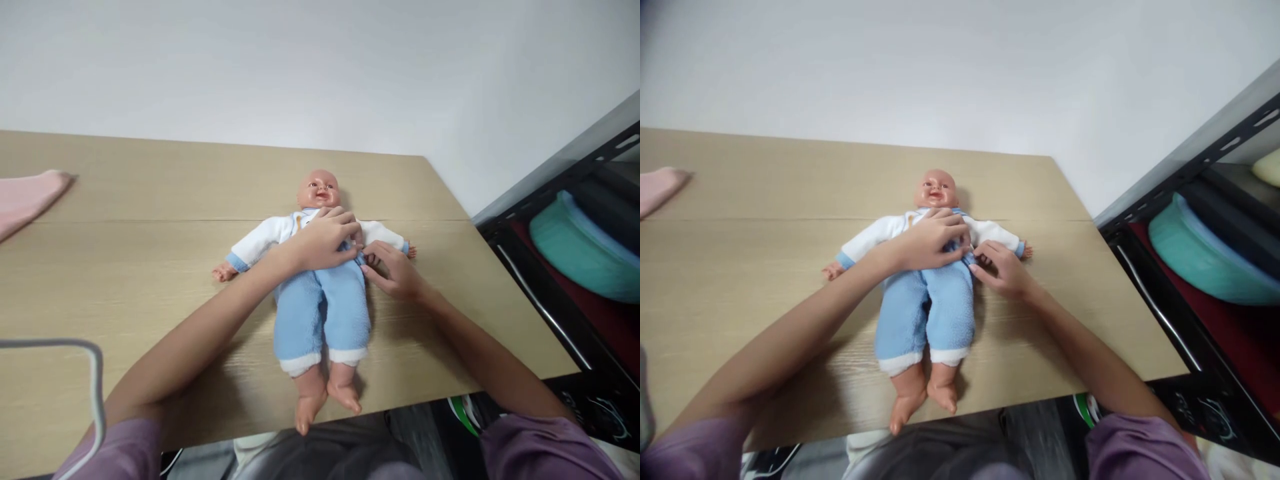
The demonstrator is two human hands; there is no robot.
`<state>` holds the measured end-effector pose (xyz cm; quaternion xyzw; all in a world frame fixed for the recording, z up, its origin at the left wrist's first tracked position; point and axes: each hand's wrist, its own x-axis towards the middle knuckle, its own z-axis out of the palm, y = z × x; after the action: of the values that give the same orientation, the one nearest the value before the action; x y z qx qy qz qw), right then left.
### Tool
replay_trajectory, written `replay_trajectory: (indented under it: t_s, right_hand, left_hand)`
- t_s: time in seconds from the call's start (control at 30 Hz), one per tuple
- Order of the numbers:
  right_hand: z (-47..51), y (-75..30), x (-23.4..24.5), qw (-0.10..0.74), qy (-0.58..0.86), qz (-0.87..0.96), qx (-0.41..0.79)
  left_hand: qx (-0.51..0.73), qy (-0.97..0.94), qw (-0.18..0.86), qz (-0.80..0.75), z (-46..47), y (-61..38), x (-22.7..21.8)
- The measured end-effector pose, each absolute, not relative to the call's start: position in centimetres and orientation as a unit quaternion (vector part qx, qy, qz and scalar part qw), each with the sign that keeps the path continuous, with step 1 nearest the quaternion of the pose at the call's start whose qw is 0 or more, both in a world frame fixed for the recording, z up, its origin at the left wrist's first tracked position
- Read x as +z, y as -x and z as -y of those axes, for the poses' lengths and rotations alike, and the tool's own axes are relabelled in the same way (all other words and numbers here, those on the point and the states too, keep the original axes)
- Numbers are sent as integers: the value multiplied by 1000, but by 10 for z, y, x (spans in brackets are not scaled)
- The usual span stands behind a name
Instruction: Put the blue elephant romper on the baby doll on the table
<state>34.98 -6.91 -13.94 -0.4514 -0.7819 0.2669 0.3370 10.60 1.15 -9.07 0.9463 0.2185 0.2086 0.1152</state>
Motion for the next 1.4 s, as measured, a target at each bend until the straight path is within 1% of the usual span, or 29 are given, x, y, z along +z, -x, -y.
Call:
replay_trajectory:
  t_s: [0.13, 0.2, 0.27, 0.33, 0.43, 0.53, 0.63, 0.7, 0.77, 0.87, 0.93, 1.0, 1.13, 1.2, 1.3, 1.4]
  right_hand:
    - [62, -351, -154, 414, 453, 686, 390]
    - [58, -350, -160, 447, 461, 633, 432]
    - [56, -347, -167, 468, 468, 610, 436]
    - [56, -345, -173, 475, 482, 618, 400]
    - [58, -344, -180, 440, 526, 668, 291]
    - [57, -353, -182, 397, 559, 710, 160]
    - [50, -374, -179, 369, 560, 741, 35]
    - [43, -394, -175, 337, 554, 761, -13]
    - [36, -417, -169, 297, 550, 780, -12]
    - [29, -443, -158, 230, 538, 809, 51]
    - [29, -449, -146, 212, 526, 821, 65]
    - [35, -443, -133, 245, 518, 819, 25]
    - [61, -404, -106, 358, 468, 801, -104]
    - [76, -383, -99, 377, 434, 807, -134]
    - [88, -363, -99, 388, 403, 817, -141]
    - [86, -361, -106, 427, 392, 810, -86]
  left_hand:
    - [190, -952, 126, -206, -15, -105, -97]
    - [194, -945, 146, -218, -17, -107, -101]
    - [205, -934, 175, -233, -18, -110, -106]
    - [220, -923, 196, -249, -19, -113, -109]
    - [237, -915, 182, -270, -17, -116, -112]
    - [256, -916, 124, -285, -14, -117, -109]
    - [273, -908, 78, -309, -12, -115, -105]
    - [279, -902, 71, -323, -12, -114, -104]
    - [287, -898, 74, -325, -12, -113, -103]
    - [302, -896, 85, -315, -12, -113, -105]
    - [308, -896, 89, -308, -11, -114, -107]
    - [315, -897, 93, -296, -12, -115, -110]
    - [325, -897, 103, -281, -14, -118, -114]
    - [308, -901, 109, -287, -14, -119, -114]
    - [277, -906, 106, -303, -13, -119, -113]
    - [266, -905, 98, -318, -11, -119, -111]
